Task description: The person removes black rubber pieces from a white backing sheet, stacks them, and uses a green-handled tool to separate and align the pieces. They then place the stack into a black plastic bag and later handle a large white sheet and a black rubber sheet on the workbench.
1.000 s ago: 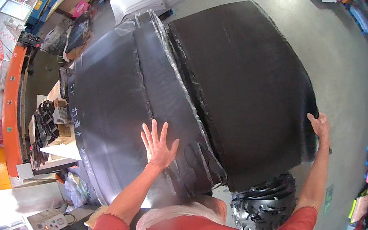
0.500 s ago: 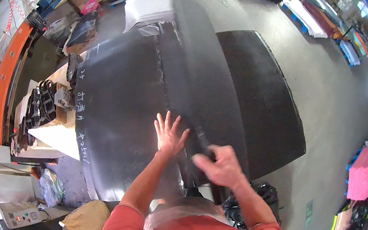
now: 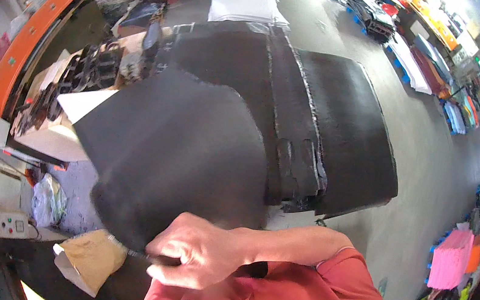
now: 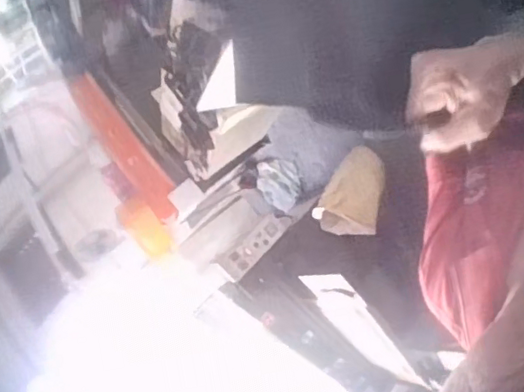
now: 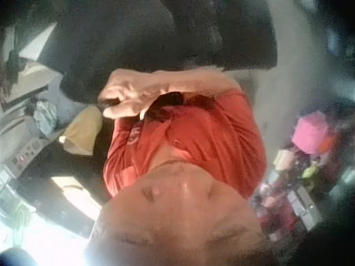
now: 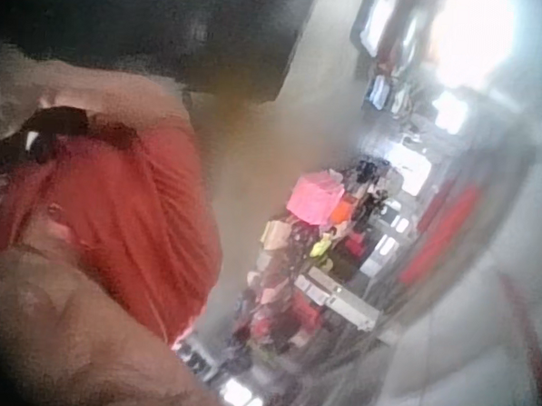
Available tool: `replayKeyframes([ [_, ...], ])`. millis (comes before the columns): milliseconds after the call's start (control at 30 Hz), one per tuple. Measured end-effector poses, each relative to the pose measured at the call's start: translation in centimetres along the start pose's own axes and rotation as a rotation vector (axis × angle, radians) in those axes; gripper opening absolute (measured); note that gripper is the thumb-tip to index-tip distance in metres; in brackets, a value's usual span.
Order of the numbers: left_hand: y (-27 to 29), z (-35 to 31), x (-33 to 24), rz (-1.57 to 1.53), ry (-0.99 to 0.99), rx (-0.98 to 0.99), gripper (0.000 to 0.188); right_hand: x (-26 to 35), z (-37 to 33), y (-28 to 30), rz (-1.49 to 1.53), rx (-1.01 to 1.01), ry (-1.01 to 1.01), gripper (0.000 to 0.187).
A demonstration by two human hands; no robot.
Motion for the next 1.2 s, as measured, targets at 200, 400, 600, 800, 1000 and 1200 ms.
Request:
replayKeyframes([
  [200,9.5,-8.1,-1.8,-0.459,0.036,-0.04,0.053,5.1,5.0,-9.7,0.309,0.217,-0.016,0.03],
  [400,25.0,-21.1,-0.3,-0.588,0.017,-0.369,0.05,7.8,4.0,-8.9,-0.003,0.134,0.156,0.032],
  [600,34.3,-40.7,2.6,-0.573,0.014,-0.805,0.047,3.5,-2.7,-4.7,-0.567,0.338,0.2,0.033],
  [800,30.1,-60.9,3.9,-0.556,0.028,-1.261,0.044,-4.9,-8.6,-10.8,-0.599,0.491,0.161,0.03],
  [1000,20.3,-74.5,4.1,-0.573,0.021,-1.629,0.042,-4.1,-9.6,-17.0,-0.404,0.439,0.072,0.027],
  [1200,12.4,-85.8,4.4,-0.607,-0.036,-1.877,0.04,4.8,-11.5,-32.8,-0.222,0.808,0.45,0.043],
])
Point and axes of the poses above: each hand's wrist, its own z-axis towards the middle knuckle, its own y-axis out of the back of the hand, x = y × z, the point moved 8 cm from there along z, towards the middle knuckle, and after that the axes turned 1 degree about y, right-handed, at the moved point
